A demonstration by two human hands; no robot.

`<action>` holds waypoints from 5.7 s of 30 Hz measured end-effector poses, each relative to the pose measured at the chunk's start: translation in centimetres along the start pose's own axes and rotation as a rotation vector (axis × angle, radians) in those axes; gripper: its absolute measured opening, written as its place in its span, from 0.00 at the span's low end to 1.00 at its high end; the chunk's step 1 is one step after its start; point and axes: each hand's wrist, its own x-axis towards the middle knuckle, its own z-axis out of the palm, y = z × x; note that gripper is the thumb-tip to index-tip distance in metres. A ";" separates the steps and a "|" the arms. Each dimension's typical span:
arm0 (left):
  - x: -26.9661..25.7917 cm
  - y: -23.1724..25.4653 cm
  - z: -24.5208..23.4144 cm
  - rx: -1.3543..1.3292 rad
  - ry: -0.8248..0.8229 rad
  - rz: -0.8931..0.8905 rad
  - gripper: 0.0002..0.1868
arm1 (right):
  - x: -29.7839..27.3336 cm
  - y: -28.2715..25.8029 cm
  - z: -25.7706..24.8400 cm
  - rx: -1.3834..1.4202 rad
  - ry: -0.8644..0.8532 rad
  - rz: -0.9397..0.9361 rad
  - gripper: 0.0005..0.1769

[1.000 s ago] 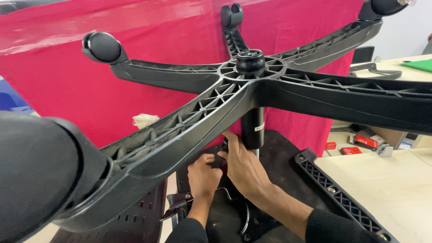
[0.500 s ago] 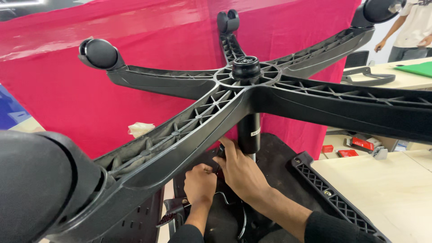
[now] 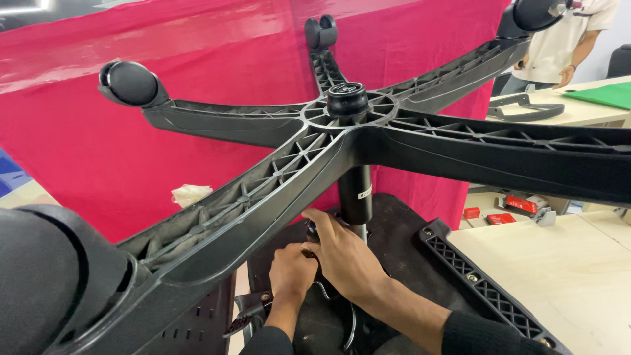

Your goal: The person uses a screwdriver to tighten screws that secure the gas lift cylinder to the base of an office chair. The chair is inverted on a workbench, and the person works on the underside of the seat to fasten the central mounting plate.

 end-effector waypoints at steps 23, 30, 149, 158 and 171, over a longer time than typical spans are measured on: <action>-0.8 0.3 0.2 0.018 0.014 0.026 0.14 | -0.8 0.3 -0.1 -0.012 0.021 -0.012 0.29; -0.8 0.5 0.1 -0.039 0.016 0.029 0.14 | 1.2 0.4 0.3 0.034 0.013 -0.032 0.28; 4.1 -2.4 2.5 0.250 -0.070 0.069 0.15 | -5.5 2.7 1.5 0.193 0.217 0.353 0.25; 5.0 -3.8 2.6 0.095 -0.087 0.073 0.14 | -2.9 1.9 1.5 0.298 0.167 0.290 0.23; 3.5 -3.7 2.5 -0.015 -0.046 0.078 0.16 | -1.1 0.9 1.2 0.184 0.064 0.234 0.23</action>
